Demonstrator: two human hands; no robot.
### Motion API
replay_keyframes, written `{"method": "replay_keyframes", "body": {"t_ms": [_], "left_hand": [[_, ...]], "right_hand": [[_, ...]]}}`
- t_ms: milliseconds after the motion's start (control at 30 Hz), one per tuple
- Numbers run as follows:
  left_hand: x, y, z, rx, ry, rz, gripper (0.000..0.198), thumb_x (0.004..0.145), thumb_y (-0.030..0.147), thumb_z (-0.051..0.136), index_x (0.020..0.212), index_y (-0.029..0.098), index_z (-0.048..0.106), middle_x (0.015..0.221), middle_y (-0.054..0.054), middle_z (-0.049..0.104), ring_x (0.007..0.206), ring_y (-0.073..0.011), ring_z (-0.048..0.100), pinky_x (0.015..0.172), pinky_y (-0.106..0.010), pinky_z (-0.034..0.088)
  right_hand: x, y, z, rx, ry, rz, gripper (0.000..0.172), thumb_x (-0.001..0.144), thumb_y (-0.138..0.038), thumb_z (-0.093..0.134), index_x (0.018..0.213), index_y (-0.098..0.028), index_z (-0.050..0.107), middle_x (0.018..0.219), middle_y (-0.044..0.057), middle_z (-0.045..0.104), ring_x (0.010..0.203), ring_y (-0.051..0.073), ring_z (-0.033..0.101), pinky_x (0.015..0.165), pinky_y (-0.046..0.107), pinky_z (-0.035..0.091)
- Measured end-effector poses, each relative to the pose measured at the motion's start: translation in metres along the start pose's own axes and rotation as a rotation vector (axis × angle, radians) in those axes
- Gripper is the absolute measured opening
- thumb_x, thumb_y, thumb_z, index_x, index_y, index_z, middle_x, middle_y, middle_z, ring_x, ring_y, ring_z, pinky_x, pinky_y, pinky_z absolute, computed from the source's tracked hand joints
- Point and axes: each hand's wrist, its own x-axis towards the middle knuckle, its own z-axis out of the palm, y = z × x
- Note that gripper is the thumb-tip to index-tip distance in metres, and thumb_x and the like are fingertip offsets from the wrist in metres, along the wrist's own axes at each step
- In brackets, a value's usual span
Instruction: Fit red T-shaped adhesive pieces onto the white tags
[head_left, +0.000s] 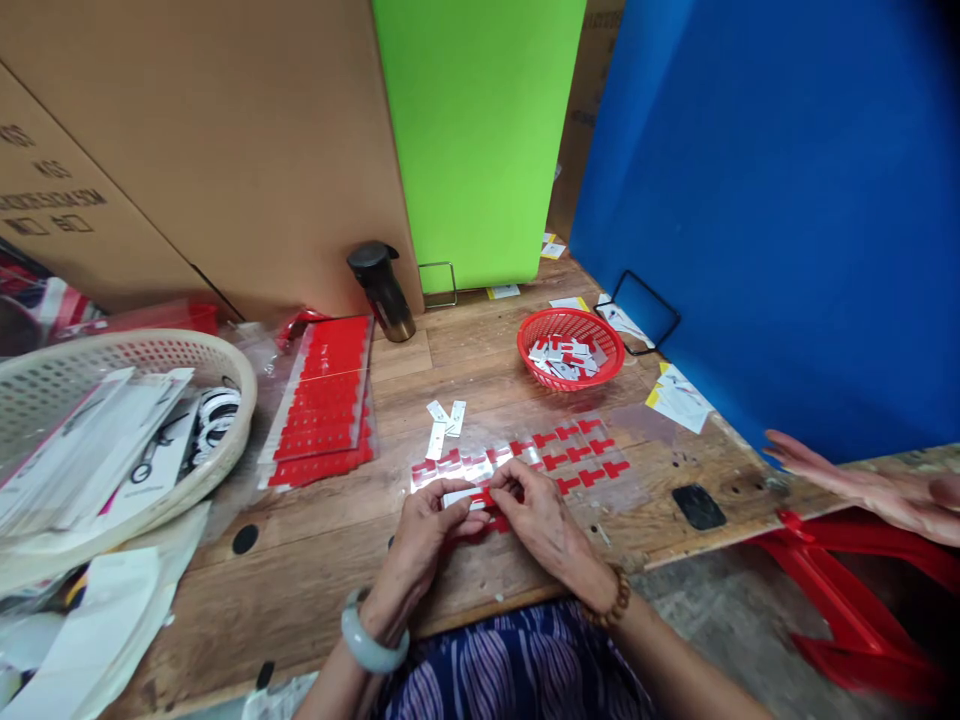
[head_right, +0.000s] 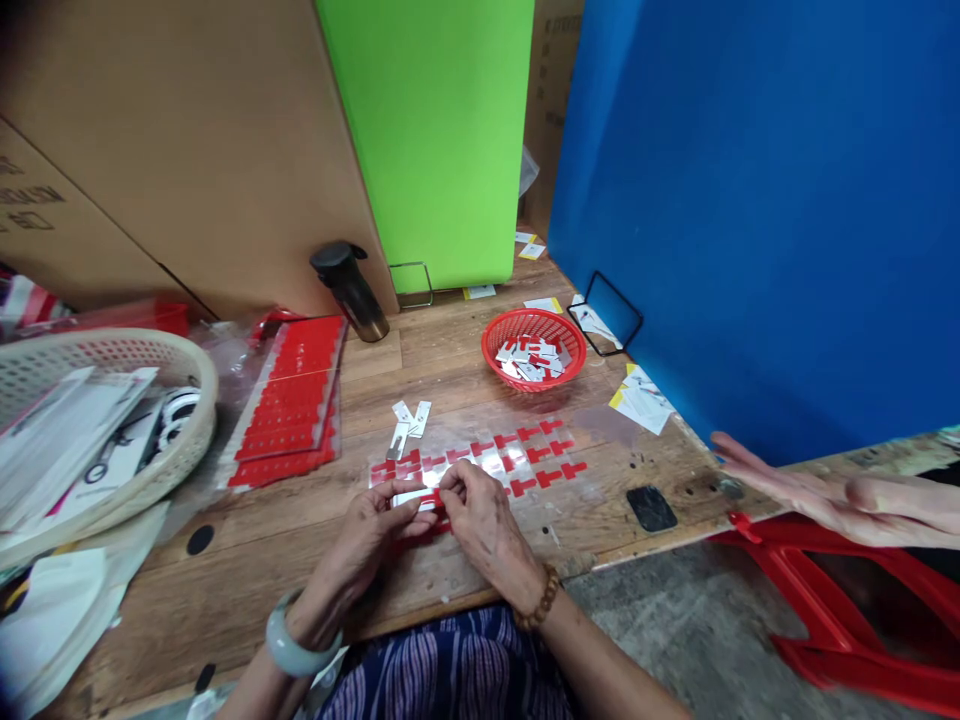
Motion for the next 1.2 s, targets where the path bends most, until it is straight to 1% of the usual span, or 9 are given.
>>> {"method": "replay_keyframes", "body": {"t_ms": [333, 567, 700, 833, 867, 933, 1000, 1067, 1200], "left_hand": [[0.001, -0.001, -0.001, 0.036, -0.012, 0.003, 0.031, 0.070, 0.006, 0.066, 0.099, 0.007, 0.055, 0.067, -0.012, 0.073, 0.059, -0.0158, 0.070, 0.060, -0.020, 0.056], [0.001, 0.000, -0.002, 0.048, -0.037, 0.026, 0.036, 0.065, 0.015, 0.074, 0.096, 0.007, 0.057, 0.066, -0.012, 0.072, 0.057, -0.0160, 0.069, 0.058, -0.020, 0.056], [0.000, 0.001, -0.004, 0.072, -0.071, 0.041, 0.037, 0.064, 0.017, 0.075, 0.095, 0.006, 0.058, 0.064, -0.011, 0.072, 0.054, -0.0148, 0.068, 0.057, -0.019, 0.055], [-0.001, 0.001, -0.005, 0.079, -0.047, 0.018, 0.033, 0.066, 0.013, 0.073, 0.095, 0.007, 0.058, 0.065, -0.010, 0.072, 0.054, -0.0140, 0.068, 0.057, -0.020, 0.055], [-0.001, 0.001, -0.005, 0.077, -0.034, 0.014, 0.032, 0.066, 0.011, 0.072, 0.095, 0.007, 0.058, 0.066, -0.010, 0.072, 0.055, -0.0140, 0.068, 0.058, -0.020, 0.055], [-0.003, 0.001, -0.004, 0.074, -0.016, 0.015, 0.032, 0.067, 0.010, 0.071, 0.096, 0.007, 0.058, 0.066, -0.010, 0.072, 0.056, -0.0141, 0.068, 0.059, -0.020, 0.055], [-0.004, 0.001, -0.003, 0.073, -0.027, 0.027, 0.033, 0.066, 0.012, 0.072, 0.096, 0.007, 0.058, 0.067, -0.010, 0.072, 0.056, -0.0142, 0.068, 0.059, -0.020, 0.055], [-0.006, 0.001, -0.002, 0.070, -0.063, 0.040, 0.036, 0.065, 0.016, 0.074, 0.096, 0.008, 0.058, 0.068, -0.009, 0.072, 0.057, -0.0146, 0.068, 0.060, -0.021, 0.055], [-0.008, -0.001, -0.002, 0.051, -0.107, 0.059, 0.041, 0.061, 0.021, 0.077, 0.094, 0.009, 0.057, 0.064, -0.008, 0.072, 0.056, -0.0145, 0.068, 0.059, -0.020, 0.054]], "right_hand": [[0.000, 0.011, 0.003, -0.052, 0.000, -0.054, 0.010, 0.078, -0.011, 0.049, 0.074, -0.018, 0.055, 0.071, 0.000, 0.058, 0.066, 0.013, 0.054, 0.062, 0.025, 0.039], [-0.001, 0.004, 0.000, -0.070, -0.019, -0.053, 0.010, 0.079, -0.011, 0.049, 0.073, -0.018, 0.055, 0.071, 0.000, 0.057, 0.066, 0.013, 0.053, 0.062, 0.025, 0.040], [0.000, 0.010, 0.001, -0.059, 0.005, -0.064, 0.007, 0.077, -0.012, 0.052, 0.078, -0.018, 0.057, 0.078, 0.001, 0.055, 0.066, 0.013, 0.053, 0.063, 0.025, 0.042], [0.006, 0.020, -0.005, 0.004, 0.119, -0.021, 0.035, 0.072, -0.017, 0.061, 0.106, -0.020, 0.052, 0.084, 0.000, 0.055, 0.064, 0.012, 0.053, 0.063, 0.026, 0.045], [0.007, 0.021, -0.007, 0.042, 0.123, -0.001, 0.035, 0.074, -0.021, 0.060, 0.108, -0.020, 0.051, 0.082, 0.000, 0.055, 0.063, 0.012, 0.054, 0.061, 0.026, 0.046], [0.007, 0.021, -0.010, 0.148, 0.038, 0.057, 0.020, 0.082, -0.032, 0.052, 0.098, -0.020, 0.054, 0.072, -0.002, 0.055, 0.057, 0.011, 0.054, 0.054, 0.024, 0.045], [0.006, 0.020, -0.010, 0.243, -0.113, 0.103, 0.026, 0.087, -0.042, 0.044, 0.084, -0.019, 0.055, 0.064, -0.003, 0.054, 0.049, 0.010, 0.052, 0.046, 0.022, 0.042], [0.003, 0.018, -0.007, 0.287, -0.226, 0.130, 0.032, 0.086, -0.048, 0.046, 0.077, -0.018, 0.054, 0.059, -0.003, 0.054, 0.044, 0.009, 0.051, 0.042, 0.020, 0.040], [0.001, 0.018, 0.000, 0.428, -0.323, 0.198, 0.037, 0.078, -0.053, 0.055, 0.076, -0.017, 0.053, 0.051, -0.004, 0.056, 0.038, 0.007, 0.048, 0.038, 0.018, 0.036]]}}
